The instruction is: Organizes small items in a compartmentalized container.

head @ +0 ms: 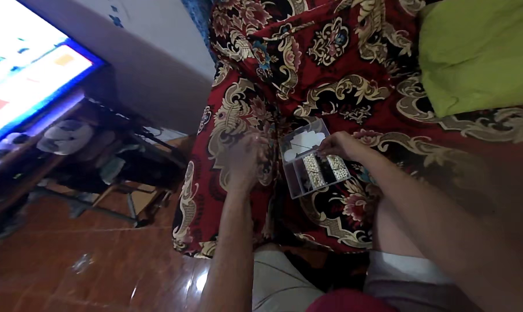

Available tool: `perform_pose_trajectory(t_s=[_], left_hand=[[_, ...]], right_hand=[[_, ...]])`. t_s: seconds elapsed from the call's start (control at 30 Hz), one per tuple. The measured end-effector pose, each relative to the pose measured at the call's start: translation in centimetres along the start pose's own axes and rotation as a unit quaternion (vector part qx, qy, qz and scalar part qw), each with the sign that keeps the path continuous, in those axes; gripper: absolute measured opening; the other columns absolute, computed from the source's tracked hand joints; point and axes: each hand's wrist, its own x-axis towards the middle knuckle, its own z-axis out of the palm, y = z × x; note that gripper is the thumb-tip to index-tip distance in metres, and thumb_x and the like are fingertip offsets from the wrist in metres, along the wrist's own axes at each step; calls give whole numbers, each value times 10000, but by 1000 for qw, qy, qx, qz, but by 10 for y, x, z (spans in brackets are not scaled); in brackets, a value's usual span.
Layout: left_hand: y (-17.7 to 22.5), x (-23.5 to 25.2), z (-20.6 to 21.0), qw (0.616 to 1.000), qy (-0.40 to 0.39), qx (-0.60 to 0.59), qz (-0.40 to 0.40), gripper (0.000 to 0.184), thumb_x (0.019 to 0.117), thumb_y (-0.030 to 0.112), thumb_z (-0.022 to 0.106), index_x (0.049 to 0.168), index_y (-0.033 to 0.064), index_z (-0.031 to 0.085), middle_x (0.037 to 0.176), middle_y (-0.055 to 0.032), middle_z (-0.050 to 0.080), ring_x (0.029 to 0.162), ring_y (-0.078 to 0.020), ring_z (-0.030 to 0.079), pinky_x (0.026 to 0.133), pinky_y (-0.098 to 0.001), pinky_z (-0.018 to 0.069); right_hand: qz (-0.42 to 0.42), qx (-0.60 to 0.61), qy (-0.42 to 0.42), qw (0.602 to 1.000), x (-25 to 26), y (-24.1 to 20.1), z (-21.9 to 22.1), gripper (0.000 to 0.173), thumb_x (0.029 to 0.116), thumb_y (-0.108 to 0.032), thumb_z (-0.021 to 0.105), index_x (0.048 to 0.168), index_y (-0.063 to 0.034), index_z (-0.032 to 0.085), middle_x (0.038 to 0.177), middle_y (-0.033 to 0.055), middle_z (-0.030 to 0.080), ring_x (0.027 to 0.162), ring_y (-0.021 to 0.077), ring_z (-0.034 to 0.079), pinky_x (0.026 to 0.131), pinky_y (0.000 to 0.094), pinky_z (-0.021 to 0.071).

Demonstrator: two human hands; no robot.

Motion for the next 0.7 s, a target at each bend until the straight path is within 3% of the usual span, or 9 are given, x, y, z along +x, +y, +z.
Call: perform_pose_trajectory(t_s=[0.13, 0.33, 0.47, 0.53, 0.57, 0.6, 0.63, 0.67, 0.7], left_hand=[[-6, -12, -25, 997, 57, -50, 28, 279, 1099, 207, 419, 1060, 29, 630, 678, 63, 562, 574, -42, 576, 627, -269, 567], [-18, -27, -66, 971, 202, -119, 47, 262, 1112, 255, 381, 1024, 172, 613, 755, 141, 597, 602, 1, 577, 588, -193, 539], [-36, -28, -85, 915, 347, -203, -10, 307, 1131, 274, 321, 1000, 161, 576, 773, 87, 605, 509, -9, 521, 471, -161, 480], [-51, -25, -89, 910, 385, -151, -40, 308, 1134, 269, 313, 1052, 114, 566, 850, 41, 644, 498, -24, 533, 449, -171, 476], [-57, -26, -89, 928, 364, -51, -61, 305, 1130, 242, 324, 1132, 64, 572, 943, 1, 662, 537, -45, 569, 482, -195, 505], [-57, -28, -88, 945, 302, 80, -95, 327, 1113, 221, 379, 1262, 7, 577, 1109, -87, 662, 667, -118, 634, 593, -277, 554], [-49, -28, -83, 947, 219, 192, -135, 417, 1089, 247, 474, 1399, -27, 526, 1305, -219, 612, 925, -285, 689, 803, -448, 583], [-37, -26, -71, 937, 148, 265, -172, 589, 1052, 278, 569, 1509, -53, 402, 1464, -323, 468, 1188, -444, 604, 997, -591, 493], [-24, -23, -52, 926, 105, 314, -185, 737, 1017, 293, 636, 1560, -65, 289, 1524, -375, 350, 1264, -533, 531, 1032, -657, 446]], right_hand=[[27, -112, -17, 993, 3, -1, -6, 134, 962, -110, 712, 1047, -30, 779, 1003, 166, 748, 983, 337, 703, 950, 561, 512], [9, -148, 16, 989, 3, 11, -4, 95, 940, -131, 744, 976, -56, 790, 942, 150, 746, 925, 319, 707, 893, 557, 534], [12, -160, 8, 987, 2, 8, -5, 101, 964, -104, 705, 997, -69, 794, 995, 139, 750, 988, 313, 703, 939, 538, 526], [21, -153, 11, 988, 1, 6, -5, 115, 966, -81, 693, 1011, -80, 799, 1005, 126, 756, 990, 297, 707, 945, 530, 528], [23, -150, 13, 988, 0, 6, -5, 111, 965, -91, 701, 1016, -79, 799, 1004, 127, 755, 988, 296, 706, 944, 531, 528], [22, -150, 14, 988, 0, 6, -5, 104, 962, -94, 707, 1014, -72, 794, 1001, 136, 750, 987, 306, 703, 941, 546, 530], [25, -151, 13, 988, 0, 5, -5, 102, 962, -99, 707, 1012, -68, 791, 1000, 140, 748, 987, 312, 700, 938, 552, 528], [25, -151, 12, 988, 0, 5, -5, 99, 962, -100, 707, 1003, -62, 789, 992, 144, 745, 979, 315, 700, 930, 554, 529], [23, -151, 10, 988, 0, 4, -5, 95, 961, -93, 705, 990, -52, 785, 985, 150, 743, 975, 319, 698, 925, 554, 526]])
